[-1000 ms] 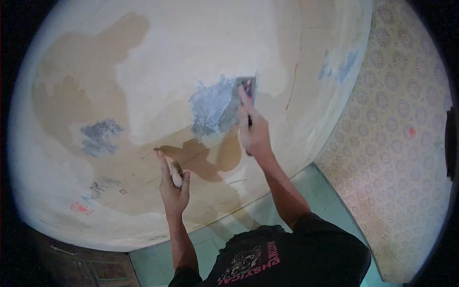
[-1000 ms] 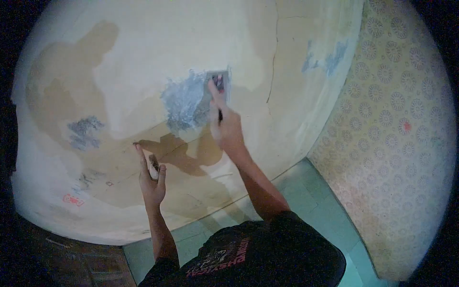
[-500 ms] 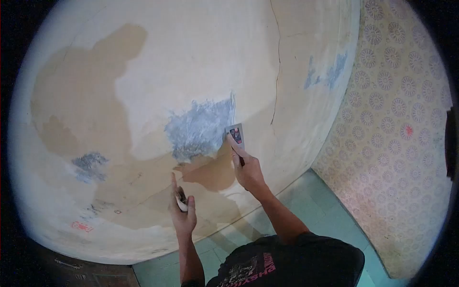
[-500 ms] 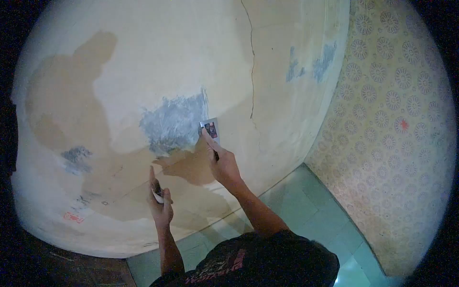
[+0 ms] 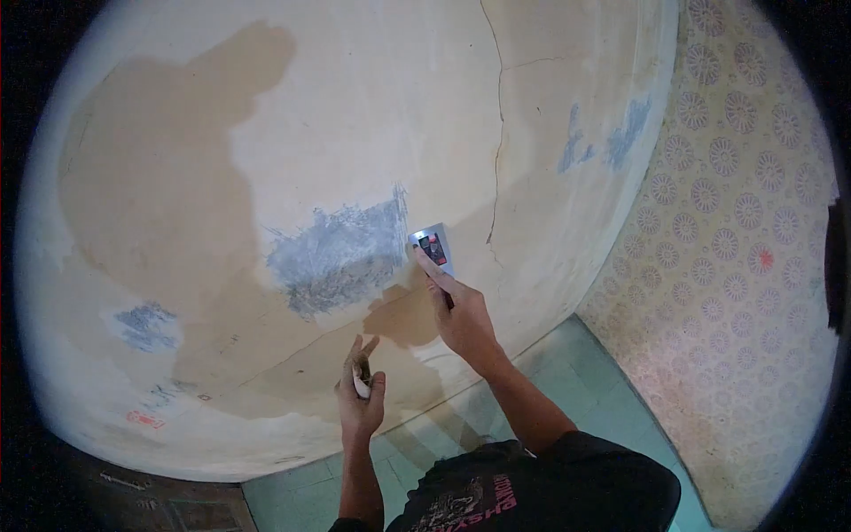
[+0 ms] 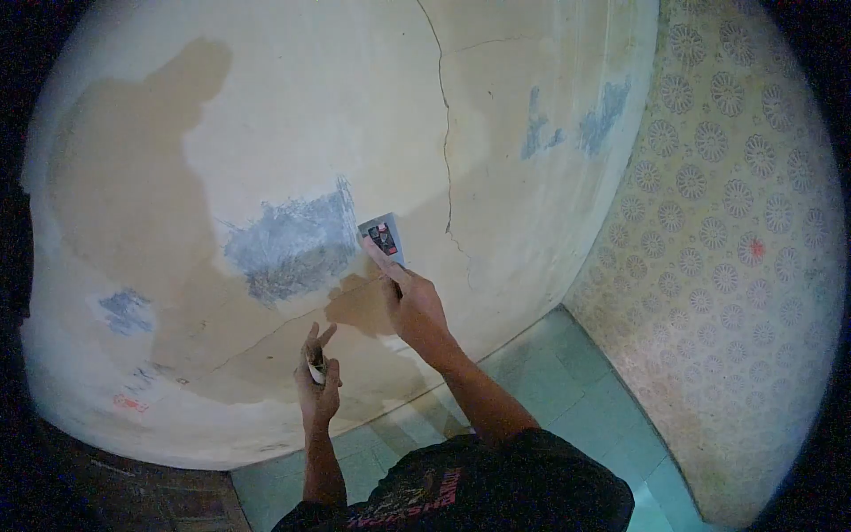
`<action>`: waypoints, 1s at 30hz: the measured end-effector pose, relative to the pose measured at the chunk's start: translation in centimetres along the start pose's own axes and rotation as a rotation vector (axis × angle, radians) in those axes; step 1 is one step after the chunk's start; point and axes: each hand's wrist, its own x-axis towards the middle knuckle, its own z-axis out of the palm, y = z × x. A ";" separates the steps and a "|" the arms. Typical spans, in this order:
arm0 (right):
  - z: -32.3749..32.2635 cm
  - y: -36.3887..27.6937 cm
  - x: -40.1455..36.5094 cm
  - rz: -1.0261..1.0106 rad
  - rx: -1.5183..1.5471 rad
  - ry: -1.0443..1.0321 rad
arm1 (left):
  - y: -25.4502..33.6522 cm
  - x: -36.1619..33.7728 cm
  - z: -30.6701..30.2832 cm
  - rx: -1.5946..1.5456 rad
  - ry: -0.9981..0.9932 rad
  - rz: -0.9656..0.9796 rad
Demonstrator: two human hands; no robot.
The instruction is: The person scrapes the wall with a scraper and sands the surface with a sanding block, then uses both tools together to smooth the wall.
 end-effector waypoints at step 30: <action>5.3 7.4 -13.4 0.163 -0.011 -0.634 | -1.3 -9.7 4.2 -0.017 0.192 -0.204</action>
